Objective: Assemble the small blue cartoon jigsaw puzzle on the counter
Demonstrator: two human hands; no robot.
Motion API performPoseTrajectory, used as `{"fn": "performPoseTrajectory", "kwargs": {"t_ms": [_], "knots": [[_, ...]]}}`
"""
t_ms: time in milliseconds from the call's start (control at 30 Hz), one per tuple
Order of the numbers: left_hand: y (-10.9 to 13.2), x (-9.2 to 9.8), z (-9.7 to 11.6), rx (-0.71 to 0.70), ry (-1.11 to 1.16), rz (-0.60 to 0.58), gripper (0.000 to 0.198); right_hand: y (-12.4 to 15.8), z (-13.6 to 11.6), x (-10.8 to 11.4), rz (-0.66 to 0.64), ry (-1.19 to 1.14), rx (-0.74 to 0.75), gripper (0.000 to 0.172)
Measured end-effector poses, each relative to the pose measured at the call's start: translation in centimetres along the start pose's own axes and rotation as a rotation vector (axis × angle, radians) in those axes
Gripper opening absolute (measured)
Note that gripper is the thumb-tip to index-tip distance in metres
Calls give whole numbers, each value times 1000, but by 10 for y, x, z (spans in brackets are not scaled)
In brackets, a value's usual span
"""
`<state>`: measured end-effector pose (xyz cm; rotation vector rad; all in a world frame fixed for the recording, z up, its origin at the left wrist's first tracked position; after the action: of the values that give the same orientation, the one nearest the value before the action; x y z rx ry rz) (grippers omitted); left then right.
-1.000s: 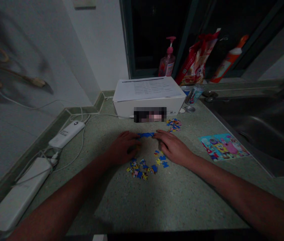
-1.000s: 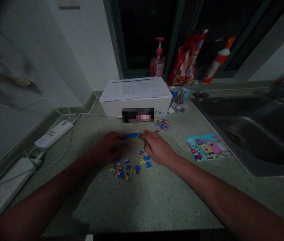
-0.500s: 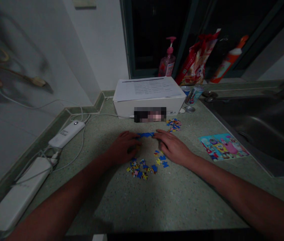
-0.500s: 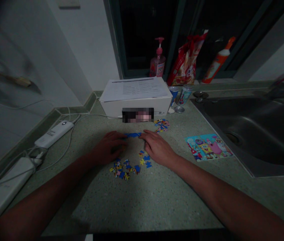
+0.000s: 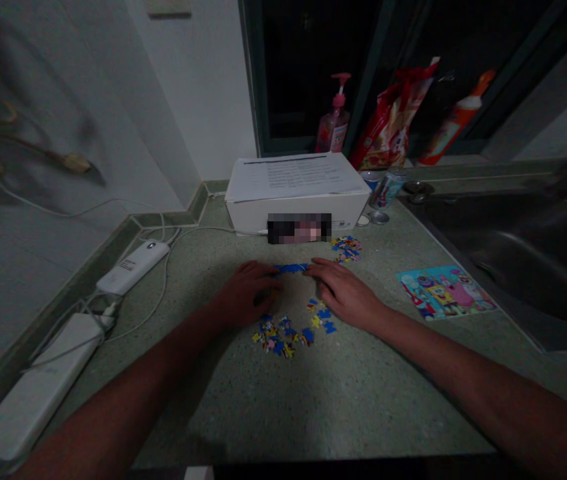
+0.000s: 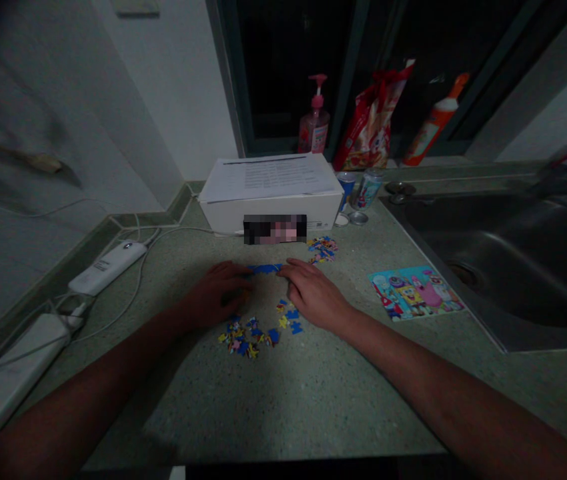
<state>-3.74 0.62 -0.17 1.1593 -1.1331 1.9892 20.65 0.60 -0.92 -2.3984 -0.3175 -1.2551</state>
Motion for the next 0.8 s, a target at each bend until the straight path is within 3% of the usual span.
{"fn": "performPoseTrajectory", "kwargs": {"t_ms": [233, 533, 633, 800], "knots": [[0, 3, 0, 31, 26, 44, 27, 0, 1, 1, 7, -19, 1, 44], [11, 13, -36, 400, 75, 327, 18, 4, 8, 23, 69, -36, -45, 37], [14, 14, -43, 489, 78, 356, 18, 5, 11, 29, 63, 27, -37, 32], [13, 12, -43, 496, 78, 360, 18, 8, 9, 34, 22, 143, -2, 24]]}}
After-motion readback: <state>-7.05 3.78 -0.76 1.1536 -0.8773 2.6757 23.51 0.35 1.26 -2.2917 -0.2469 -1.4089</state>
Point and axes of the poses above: each hand's wrist, its own y-axis away from the middle knuckle, its own x-axis out of the back of the hand, z = x × y, the point moved 5 cm from there along -y, towards the middle knuckle, and after that the axes turned 15 degrees about -x, right-handed, at the moved point
